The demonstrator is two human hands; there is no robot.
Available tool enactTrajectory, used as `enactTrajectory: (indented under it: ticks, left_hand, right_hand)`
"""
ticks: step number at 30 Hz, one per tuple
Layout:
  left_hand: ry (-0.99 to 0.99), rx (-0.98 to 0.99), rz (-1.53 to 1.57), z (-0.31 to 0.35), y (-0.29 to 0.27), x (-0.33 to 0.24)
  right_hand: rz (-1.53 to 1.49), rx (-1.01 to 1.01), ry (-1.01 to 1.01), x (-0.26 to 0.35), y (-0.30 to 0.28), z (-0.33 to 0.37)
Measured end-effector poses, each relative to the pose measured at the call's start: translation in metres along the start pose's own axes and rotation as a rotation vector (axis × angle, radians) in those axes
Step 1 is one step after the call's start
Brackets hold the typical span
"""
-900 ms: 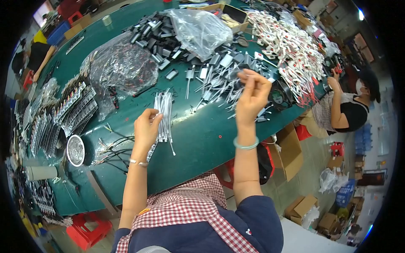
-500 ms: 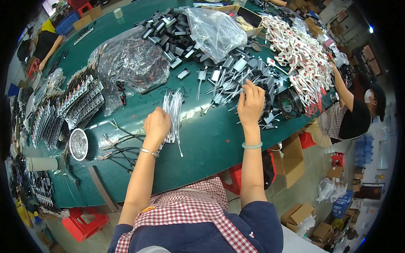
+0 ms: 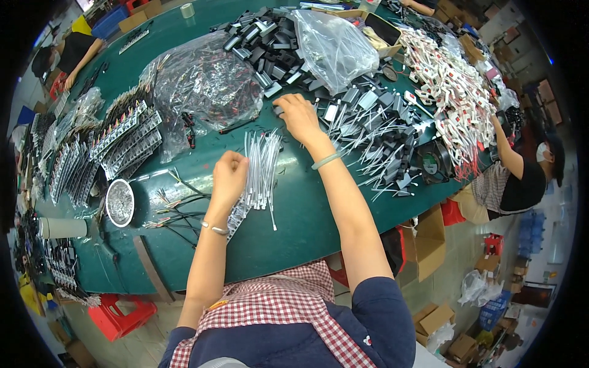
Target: The person inserts multiple white wires into small black plastic housing units by hand, assembling electronic components at a factory workbench.
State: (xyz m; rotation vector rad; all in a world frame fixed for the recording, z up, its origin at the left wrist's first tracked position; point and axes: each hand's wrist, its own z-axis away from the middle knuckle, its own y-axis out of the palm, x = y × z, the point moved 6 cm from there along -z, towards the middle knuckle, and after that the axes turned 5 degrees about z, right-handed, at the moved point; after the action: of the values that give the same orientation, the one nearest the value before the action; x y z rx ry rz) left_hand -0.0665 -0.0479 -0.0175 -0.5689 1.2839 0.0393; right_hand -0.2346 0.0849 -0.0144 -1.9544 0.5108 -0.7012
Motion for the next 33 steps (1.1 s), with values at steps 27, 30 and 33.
enactTrajectory:
  ticks: [27, 30, 33]
  left_hand:
    - [0.259, 0.017, 0.247, 0.055, -0.036, -0.083]
    - [0.302, -0.027, 0.217, 0.055, -0.038, -0.083]
    - [0.339, -0.061, 0.225, 0.056, -0.039, -0.085]
  right_hand:
    - [-0.584, -0.243, -0.087, 0.106, -0.117, 0.068]
    - [-0.565, -0.239, -0.089, 0.109, -0.119, 0.070]
    - [-0.557, -0.238, -0.075, 0.108, -0.120, 0.071]
